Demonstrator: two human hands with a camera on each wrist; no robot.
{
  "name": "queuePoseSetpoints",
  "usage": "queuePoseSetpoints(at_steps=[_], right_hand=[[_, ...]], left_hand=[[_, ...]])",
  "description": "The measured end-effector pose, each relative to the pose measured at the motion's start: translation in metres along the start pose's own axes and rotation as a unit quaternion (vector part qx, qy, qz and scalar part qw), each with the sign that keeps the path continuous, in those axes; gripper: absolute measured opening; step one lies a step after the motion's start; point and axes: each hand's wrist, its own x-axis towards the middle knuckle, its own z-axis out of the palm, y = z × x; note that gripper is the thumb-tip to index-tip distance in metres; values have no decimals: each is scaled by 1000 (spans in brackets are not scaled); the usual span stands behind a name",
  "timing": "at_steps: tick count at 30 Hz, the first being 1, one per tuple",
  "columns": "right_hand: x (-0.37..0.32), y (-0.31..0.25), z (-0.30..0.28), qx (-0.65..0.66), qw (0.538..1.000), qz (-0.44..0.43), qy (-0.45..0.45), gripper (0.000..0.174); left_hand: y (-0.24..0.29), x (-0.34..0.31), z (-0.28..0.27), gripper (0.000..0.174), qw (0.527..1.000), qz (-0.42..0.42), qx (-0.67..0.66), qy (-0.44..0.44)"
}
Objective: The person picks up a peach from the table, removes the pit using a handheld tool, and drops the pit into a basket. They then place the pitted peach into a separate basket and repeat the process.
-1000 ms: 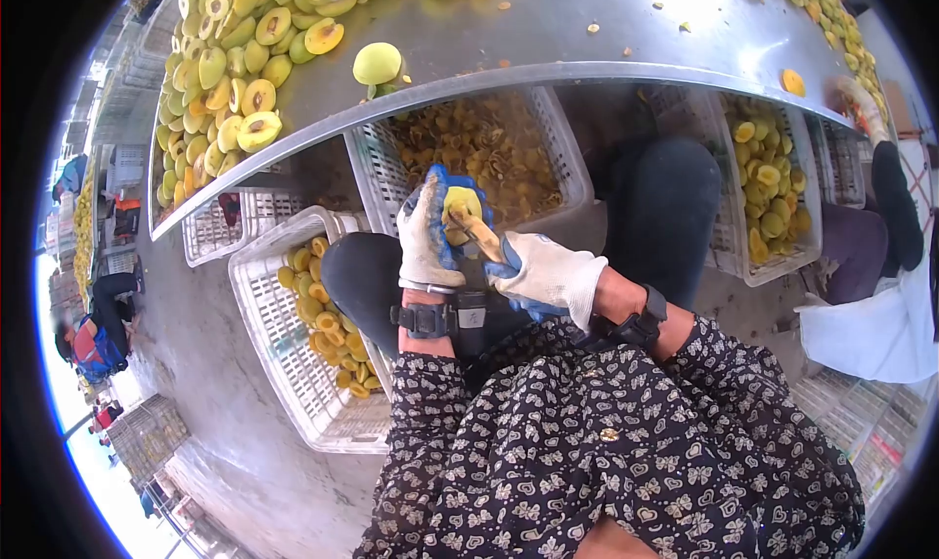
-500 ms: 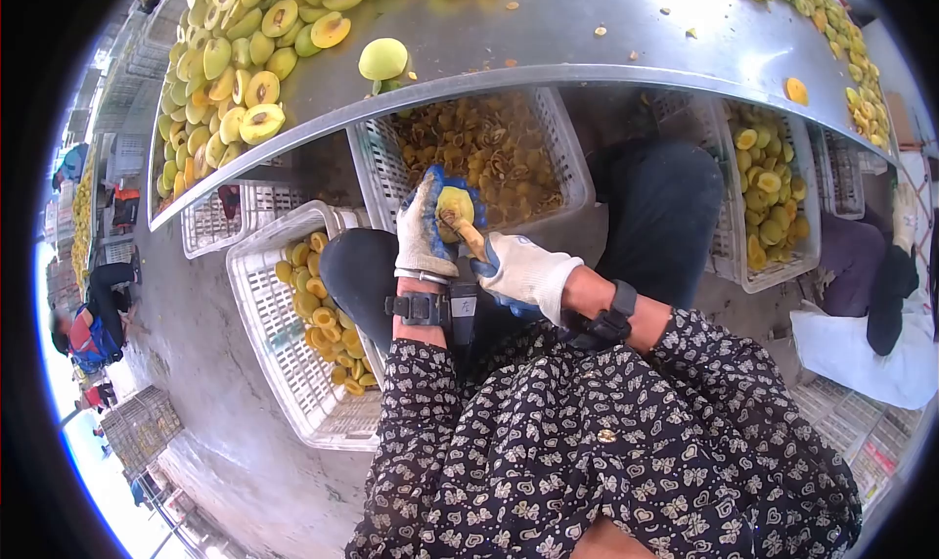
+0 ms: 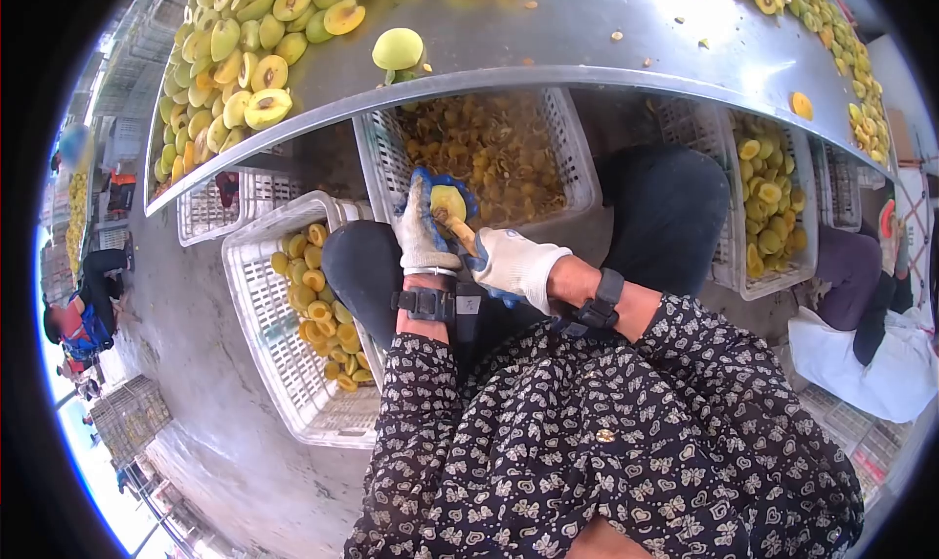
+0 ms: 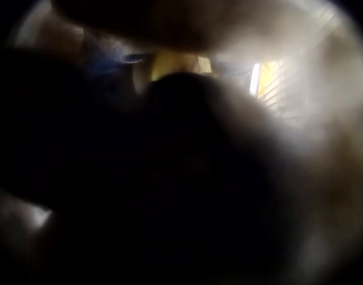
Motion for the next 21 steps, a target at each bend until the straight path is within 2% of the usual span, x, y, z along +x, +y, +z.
queuePoseSetpoints(at_steps=[2, 4, 5, 6, 7, 8, 9, 10, 11, 12, 13, 15, 16, 18, 19, 21], right_hand=[[2, -1, -2, 23, 999, 17, -15, 19], [10, 6, -2, 207, 972, 65, -91, 24], [16, 10, 2, 189, 978, 34, -77, 24], [21, 15, 4, 190, 978, 34, -76, 24], [18, 7, 3, 127, 990, 15, -52, 22], [16, 0, 0, 64, 998, -4, -28, 20], [9, -3, -7, 170, 980, 53, -84, 19], [3, -6, -12, 249, 958, 73, -121, 14], [9, 9, -9, 348, 921, 54, -165, 14], [16, 22, -7, 441, 873, 33, -206, 13], [11, 25, -10, 439, 874, 32, -206, 13], [1, 28, -15, 603, 737, -25, -304, 13], [-1, 27, -18, 642, 695, 23, -323, 13], [-12, 24, -23, 667, 662, 10, -342, 7], [-14, 24, -22, 667, 662, 8, -341, 7], [-16, 25, -17, 643, 694, 10, -325, 8]], left_hand=[[-2, 4, -2, 33, 1000, 13, 2, -8], [-1, 4, -3, 32, 999, 8, -16, -30], [0, 3, -1, 32, 999, 10, -16, -32], [-1, 2, 2, 31, 999, 24, -29, 3], [0, 2, 4, 30, 998, 38, -41, 38], [1, 5, 3, 30, 998, 39, -41, 37], [1, 9, 0, 29, 998, 58, -8, 24], [-2, 11, -3, 27, 997, 75, 24, 14], [11, -15, 19, 28, 997, 64, 31, -3], [10, -11, 16, 28, 997, 65, 31, -2], [13, -9, 17, 30, 996, 67, 56, -25], [16, -12, 18, 36, 991, 56, 97, -70], [17, -15, 21, 36, 991, 57, 97, -69], [17, -17, 26, 36, 985, 30, 30, -168], [15, -11, 22, 33, 984, 13, 16, -177], [1, 11, 1, 31, 984, 21, 34, -174]])
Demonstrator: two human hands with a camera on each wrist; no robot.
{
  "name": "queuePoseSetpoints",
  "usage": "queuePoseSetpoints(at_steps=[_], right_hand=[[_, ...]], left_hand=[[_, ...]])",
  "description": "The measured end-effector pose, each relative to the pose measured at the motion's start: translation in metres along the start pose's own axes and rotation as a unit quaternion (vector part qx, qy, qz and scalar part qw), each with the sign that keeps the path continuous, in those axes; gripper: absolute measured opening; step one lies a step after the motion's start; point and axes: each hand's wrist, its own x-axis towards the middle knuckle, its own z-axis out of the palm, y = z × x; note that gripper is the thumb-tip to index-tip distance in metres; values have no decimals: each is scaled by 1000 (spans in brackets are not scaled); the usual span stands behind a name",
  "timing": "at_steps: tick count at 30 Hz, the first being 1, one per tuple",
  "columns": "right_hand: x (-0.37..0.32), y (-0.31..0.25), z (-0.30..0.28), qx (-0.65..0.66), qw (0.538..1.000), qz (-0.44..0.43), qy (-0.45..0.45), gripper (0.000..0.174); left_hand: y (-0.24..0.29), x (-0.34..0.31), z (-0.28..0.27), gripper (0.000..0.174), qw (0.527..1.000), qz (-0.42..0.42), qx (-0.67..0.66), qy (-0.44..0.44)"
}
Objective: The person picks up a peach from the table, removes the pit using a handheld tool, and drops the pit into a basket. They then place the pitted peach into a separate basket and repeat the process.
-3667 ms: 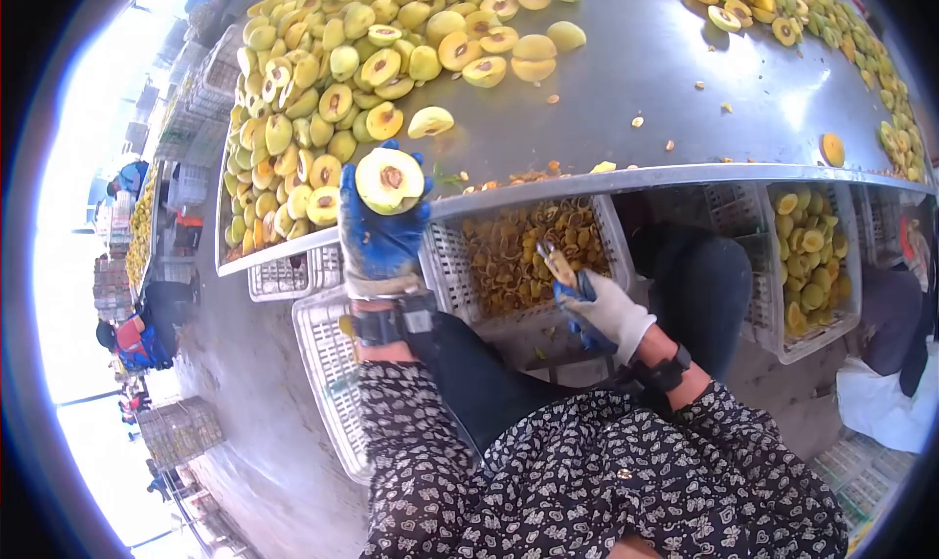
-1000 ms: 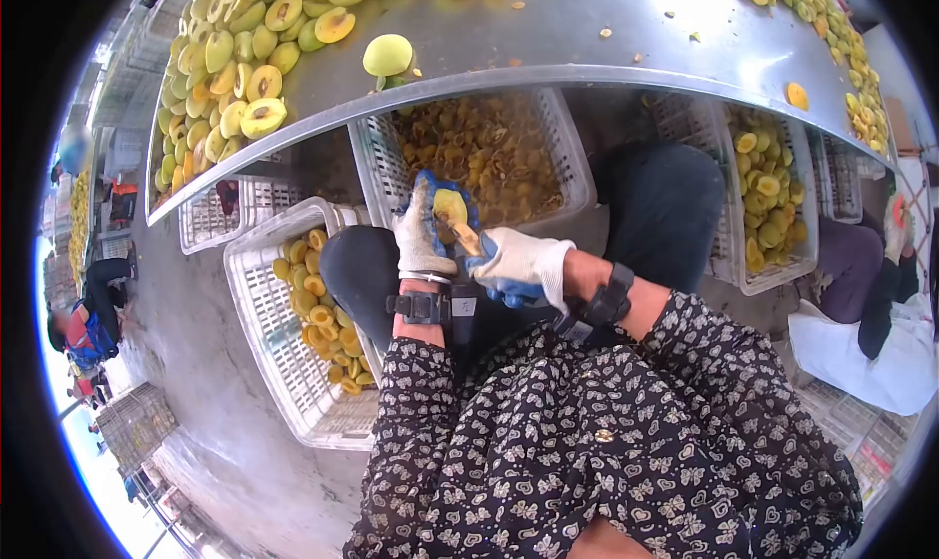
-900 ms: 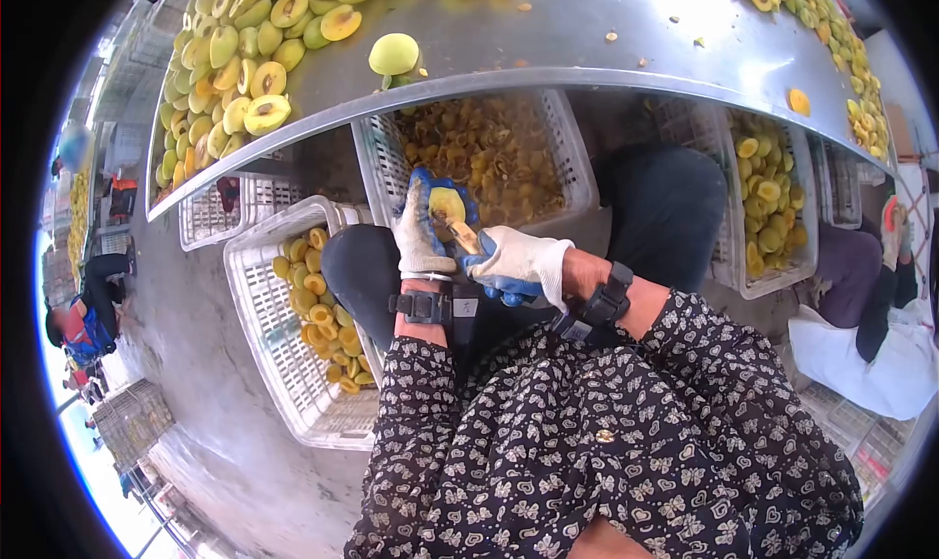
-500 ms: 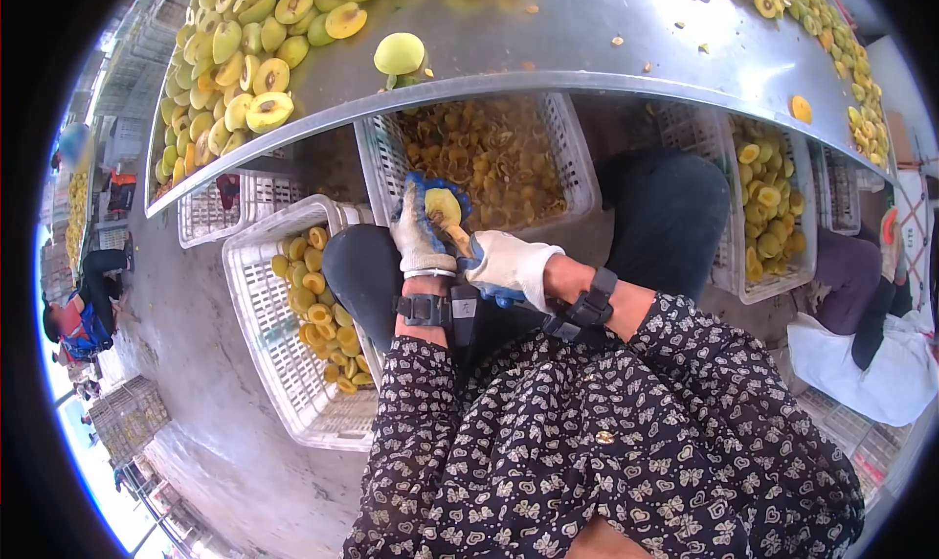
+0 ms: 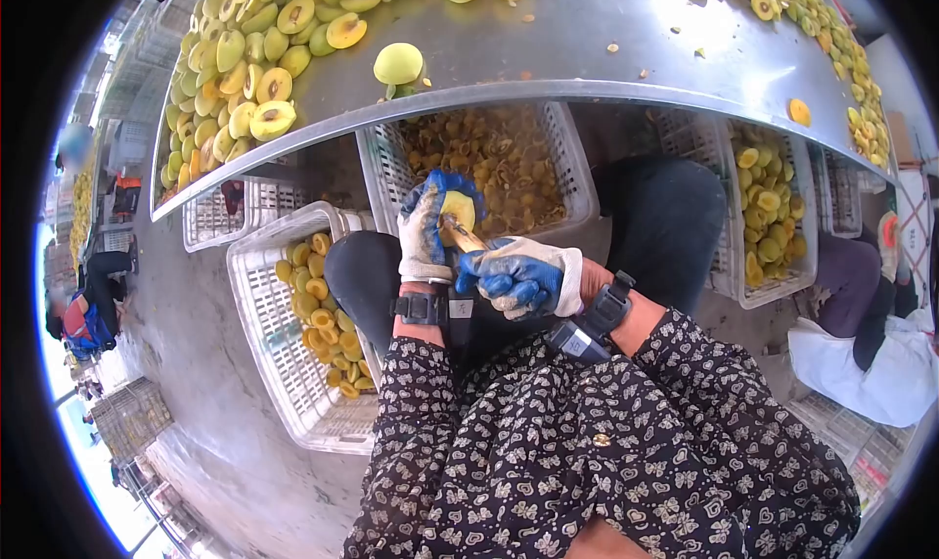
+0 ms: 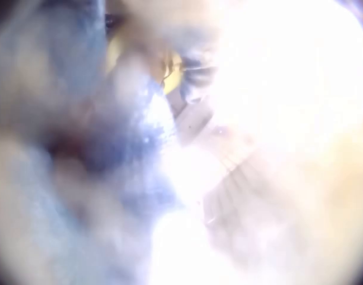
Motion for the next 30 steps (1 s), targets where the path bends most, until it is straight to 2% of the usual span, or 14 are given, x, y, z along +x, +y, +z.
queuePoseSetpoints(at_steps=[1, 3, 7, 11, 13, 15, 17, 19, 24, 25, 26, 27, 29, 30], right_hand=[[2, 0, -1, 1, 1000, 0, -1, 8], [6, -1, -6, -141, 988, 20, 57, 11], [-7, 0, -4, 102, 993, 64, -6, 19], [-4, 13, -6, 104, 994, 15, 12, 19], [0, 13, -9, 114, 992, 26, -55, 16], [-1, 13, -3, -49, 997, -24, 59, 14], [2, 11, -2, -97, 992, -28, 70, 13], [-1, 11, -1, -209, 965, -66, 144, 17], [-5, 4, 3, -310, 926, -48, 211, 15], [-5, 0, -2, -509, 820, -74, 251, 18], [-6, -4, 10, -679, 672, -97, 278, 20], [-20, -11, 22, -617, 726, -38, 300, 25], [-27, -20, 29, -698, 626, -70, 341, 26], [-28, -24, 33, -697, 623, -81, 346, 27]], left_hand=[[3, -2, 3, 30, 1000, 4, 18, 6], [4, -12, 9, 26, 1000, 1, 13, -19], [9, -18, 24, 25, 999, -37, 24, -8], [10, -19, 26, 26, 998, -37, 43, -19], [10, -20, 31, 26, 999, -20, 33, -9], [13, -22, 37, 26, 999, -35, 9, 34], [13, -22, 37, 26, 999, -41, 1, 29], [11, -24, 39, 24, 998, -50, -23, 43], [-2, -15, 26, 21, 995, -62, -24, 69], [-2, -11, 18, 21, 991, -100, -42, 80], [1, -10, 13, 21, 984, -138, -58, 92], [5, -9, 9, 21, 981, -154, -74, 93], [18, -18, 18, 26, 982, -143, -105, 69], [24, -23, 23, 28, 978, -141, -142, 48]])
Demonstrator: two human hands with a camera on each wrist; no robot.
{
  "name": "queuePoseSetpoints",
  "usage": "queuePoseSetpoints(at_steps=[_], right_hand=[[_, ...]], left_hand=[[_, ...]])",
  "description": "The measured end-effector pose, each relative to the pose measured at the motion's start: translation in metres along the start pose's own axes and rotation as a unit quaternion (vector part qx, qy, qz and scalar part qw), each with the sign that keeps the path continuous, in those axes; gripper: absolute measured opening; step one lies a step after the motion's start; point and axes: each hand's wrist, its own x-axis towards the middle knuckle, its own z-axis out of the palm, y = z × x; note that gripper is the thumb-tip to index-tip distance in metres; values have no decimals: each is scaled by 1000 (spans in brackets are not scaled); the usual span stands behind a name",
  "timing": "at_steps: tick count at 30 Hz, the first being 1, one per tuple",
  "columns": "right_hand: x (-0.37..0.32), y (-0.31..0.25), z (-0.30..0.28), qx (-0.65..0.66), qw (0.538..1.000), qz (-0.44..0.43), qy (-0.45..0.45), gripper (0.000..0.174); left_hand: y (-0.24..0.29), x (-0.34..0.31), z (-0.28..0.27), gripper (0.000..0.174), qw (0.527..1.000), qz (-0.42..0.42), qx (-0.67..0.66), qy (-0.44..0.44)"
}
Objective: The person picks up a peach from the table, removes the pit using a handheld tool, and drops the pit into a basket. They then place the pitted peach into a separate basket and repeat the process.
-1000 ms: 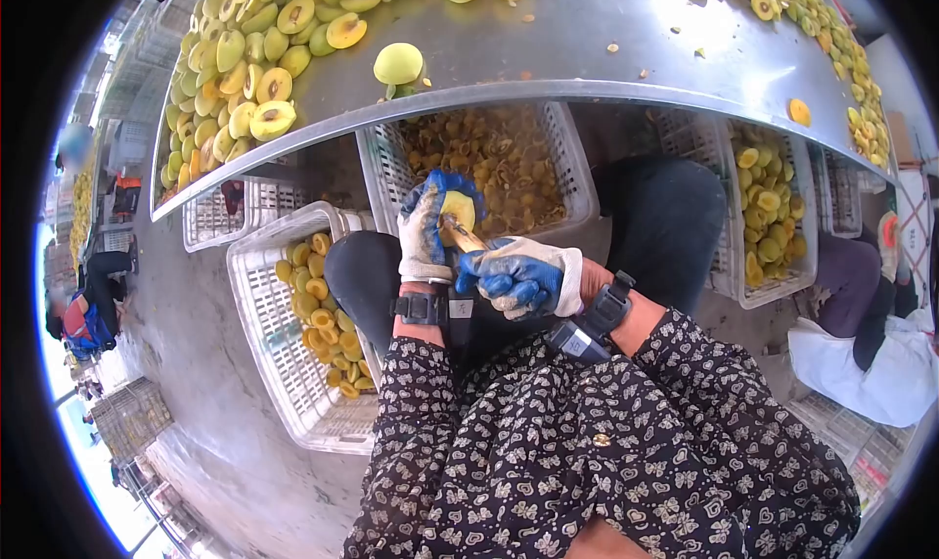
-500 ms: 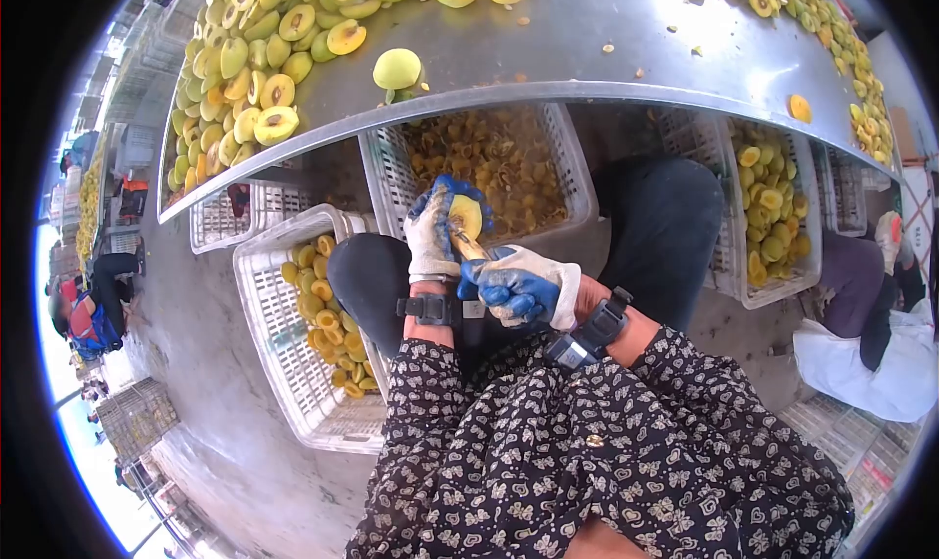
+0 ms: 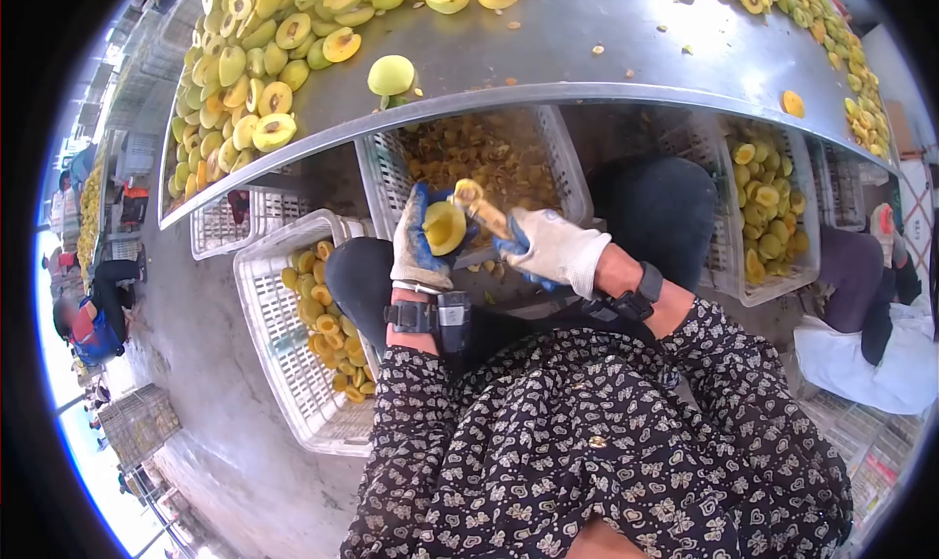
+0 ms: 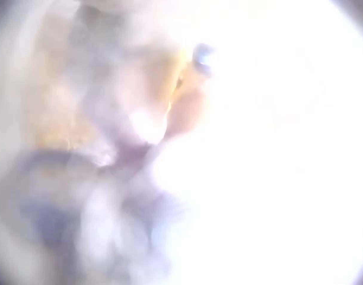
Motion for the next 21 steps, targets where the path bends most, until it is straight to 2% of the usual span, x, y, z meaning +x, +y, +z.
queuePoseSetpoints(at_steps=[1, 3, 4, 5, 6, 7, 8, 9, 11, 12, 13, 14, 16, 17, 18, 19, 20, 21], right_hand=[[4, -1, 0, -60, 995, -52, 56, 30], [3, -3, -1, -91, 986, -70, 119, 30], [7, -1, 1, -90, 986, -75, 117, 30], [14, 8, 6, -128, 980, -56, 142, 28], [20, 19, 10, -164, 971, -37, 168, 25], [21, 41, 17, -274, 951, -55, 133, 22], [36, 96, 35, -336, 934, -91, 83, 25], [26, 71, 22, -337, 940, 21, 35, 29], [21, 52, 10, -329, 941, 74, -8, 39], [24, 50, 11, -324, 943, 75, -5, 39], [28, 47, 11, -308, 948, 72, 30, 38], [30, 46, 12, -292, 952, 70, 62, 38], [32, 61, 16, -312, 947, 72, 33, 35], [33, 66, 15, -336, 939, 74, 6, 32], [22, 53, 5, -309, 951, 9, 17, 31], [15, 48, 5, -305, 952, 12, 16, 31], [12, 44, 3, -255, 966, -6, 44, 33], [14, 43, 0, -208, 975, -27, 75, 36]], left_hand=[[3, -5, 7, 34, 1000, 19, 8, -15], [13, -13, 11, 38, 994, 67, 37, -72], [21, -14, 7, 43, 992, 103, 32, -63], [32, -24, 8, 43, 989, 111, -2, -97], [46, -39, 8, 40, 981, 183, 29, -60], [60, -55, 5, 38, 965, 252, 62, -25], [73, -64, -12, 32, 937, 334, 106, -5], [87, -73, -30, 28, 898, 415, 145, 14], [119, -107, -54, 21, 870, 436, 207, 100], [135, -113, -70, 20, 816, 434, 300, 238], [141, -115, -61, 20, 735, 421, 380, 371], [142, -116, -54, 20, 734, 421, 382, 371], [143, -112, -22, 23, 554, 413, 602, 400], [142, -97, -4, 25, 592, 480, 565, 316], [145, -77, 9, 29, 651, 498, 514, 254], [136, -65, 48, 33, 712, 475, 473, 209], [138, -43, 61, 38, 688, 472, 528, 156], [140, -24, 82, 43, 608, 446, 639, 151]])
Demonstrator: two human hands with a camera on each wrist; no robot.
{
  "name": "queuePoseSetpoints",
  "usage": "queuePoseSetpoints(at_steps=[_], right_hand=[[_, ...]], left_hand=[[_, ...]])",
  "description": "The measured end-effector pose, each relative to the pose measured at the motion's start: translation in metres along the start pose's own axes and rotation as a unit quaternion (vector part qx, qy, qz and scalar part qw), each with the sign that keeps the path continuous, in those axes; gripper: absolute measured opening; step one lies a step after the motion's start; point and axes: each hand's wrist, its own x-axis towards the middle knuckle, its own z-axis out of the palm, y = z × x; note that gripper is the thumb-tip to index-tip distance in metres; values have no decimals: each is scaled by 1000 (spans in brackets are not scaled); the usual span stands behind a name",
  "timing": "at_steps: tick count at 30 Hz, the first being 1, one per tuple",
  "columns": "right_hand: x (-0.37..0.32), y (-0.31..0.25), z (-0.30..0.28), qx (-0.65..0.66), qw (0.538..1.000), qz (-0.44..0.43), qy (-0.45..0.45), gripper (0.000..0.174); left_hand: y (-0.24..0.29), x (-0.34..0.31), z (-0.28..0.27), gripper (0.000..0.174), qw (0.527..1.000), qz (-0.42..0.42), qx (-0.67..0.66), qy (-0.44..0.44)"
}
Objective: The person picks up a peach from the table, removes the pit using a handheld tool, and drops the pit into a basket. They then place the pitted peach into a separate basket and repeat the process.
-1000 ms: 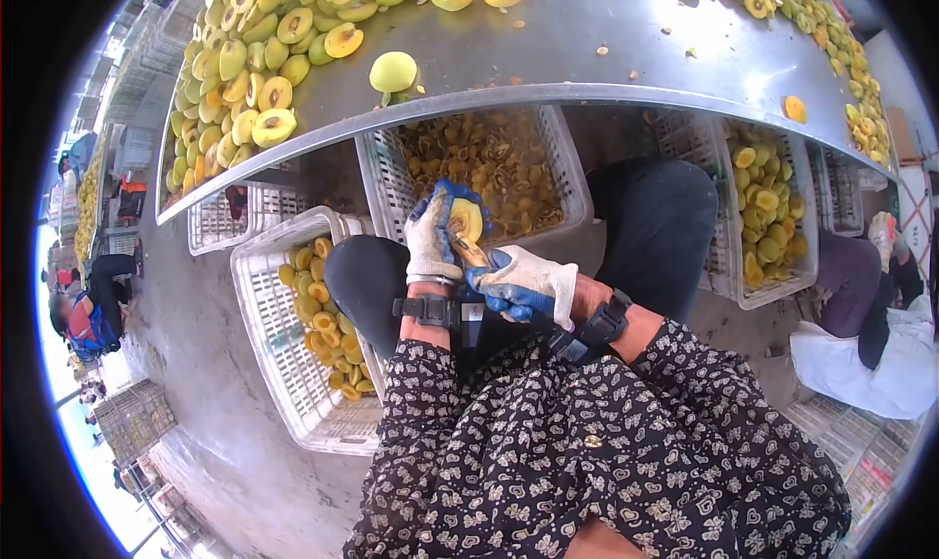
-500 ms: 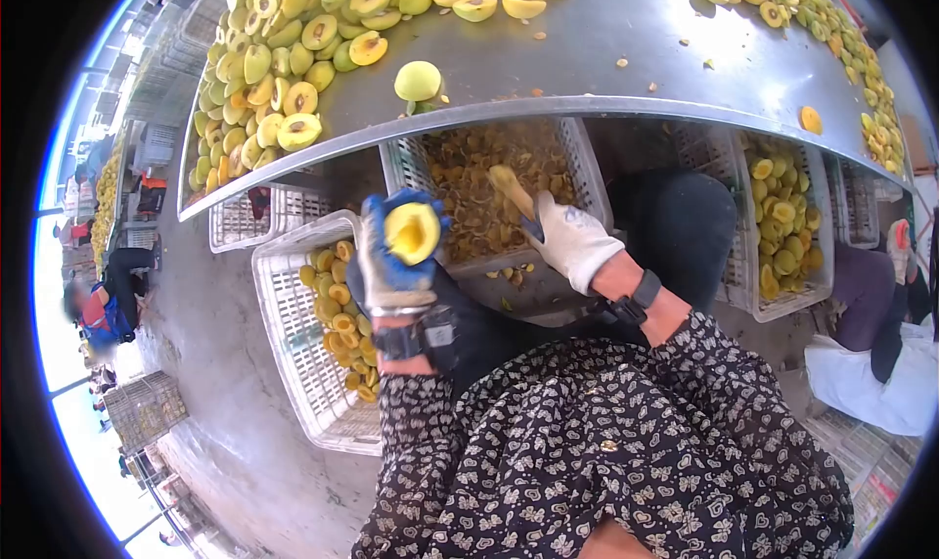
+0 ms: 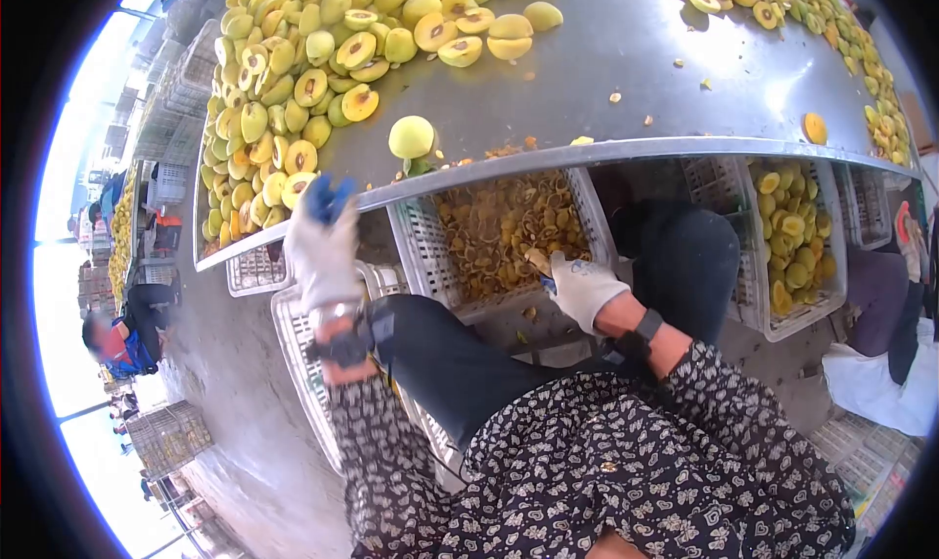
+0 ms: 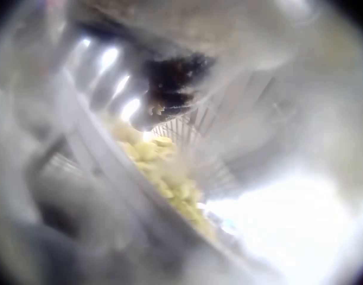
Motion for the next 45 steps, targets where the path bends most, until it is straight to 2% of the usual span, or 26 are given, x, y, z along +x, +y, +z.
queuePoseSetpoints(at_steps=[1, 2, 4, 6, 10, 11, 12, 13, 14, 16, 18, 20, 22, 25, 26, 27, 30, 31, 32, 34, 36, 38, 39, 40, 42, 45], right_hand=[[4, 3, 3, 2, 999, 34, -29, 44], [3, 6, 3, 6, 999, 36, -28, 44], [-1, 12, 3, 33, 999, 2, -43, 45], [-2, 10, 1, 58, 998, 6, -35, 44], [-3, -4, -18, 176, 978, 96, -59, 35], [-2, -5, -19, 222, 965, 124, -66, 32], [0, -3, -17, 221, 965, 121, -68, 32], [1, 0, -12, 233, 964, 120, -38, 31], [4, -4, -13, 245, 962, 116, -8, 30], [1, -16, -28, 306, 946, 106, -14, 26], [11, 1, 12, 347, 926, -55, 138, 26], [-7, -34, -28, 338, 937, -16, 86, 28], [-21, -64, -52, 410, 911, 40, -2, 25], [-25, -87, -50, 369, 929, 7, 13, 26], [-25, -92, -48, 342, 939, -22, 17, 25], [-17, -86, -26, 224, 960, -106, 129, 25], [-18, -94, -21, 298, 944, -87, 109, 26], [-19, -97, -26, 385, 918, -40, 86, 26], [-16, -95, -26, 383, 919, -39, 85, 26], [-12, -88, -26, 341, 936, -15, 89, 29], [-15, -90, -26, 326, 940, -28, 96, 29], [-18, -92, -24, 312, 944, -44, 98, 29], [-21, -92, -23, 240, 963, -54, 111, 30], [-23, -94, -20, 168, 976, -64, 122, 31], [-26, -94, -12, 175, 972, -78, 138, 27], [-27, -94, -6, 130, 983, -55, 118, 30]], left_hand=[[30, 11, 15, 48, 996, -12, 75, -41], [32, 30, 31, 53, 973, 68, 209, -68], [36, 59, 66, 61, 940, 91, 306, -120], [44, 66, 89, 61, 912, 43, 361, -193], [19, 73, 87, 56, 926, 125, 330, -136], [17, 67, 77, 51, 986, 37, 78, -145], [14, 58, 65, 47, 972, -56, -180, -141], [18, 43, 49, 44, 894, -89, -405, -168], [21, 29, 40, 48, 816, -67, -540, -194], [30, -4, 31, 51, 680, -142, -705, -143], [26, -27, 30, 53, 596, -181, -771, -129], [22, -50, 38, 54, 590, -237, -767, -85], [17, -66, 44, 50, 592, -230, -768, -86], [6, -81, 49, 48, 588, -223, -769, -113], [4, -84, 51, 48, 611, -199, -755, -126], [4, -86, 52, 47, 634, -174, -741, -139], [10, -97, 53, 48, 635, -184, -740, -123], [8, -100, 51, 47, 659, -200, -715, -118], [5, -105, 53, 47, 658, -201, -717, -117], [2, -112, 59, 45, 805, -83, -581, -85], [3, -115, 60, 42, 783, -93, -606, -105], [11, -117, 64, 42, 868, -49, -490, -65], [14, -118, 59, 44, 701, -160, -690, -84], [13, -117, 58, 44, 701, -160, -690, -83], [13, -117, 60, 48, 641, -175, -742, -91], [9, -118, 64, 47, 668, -173, -720, -73]])
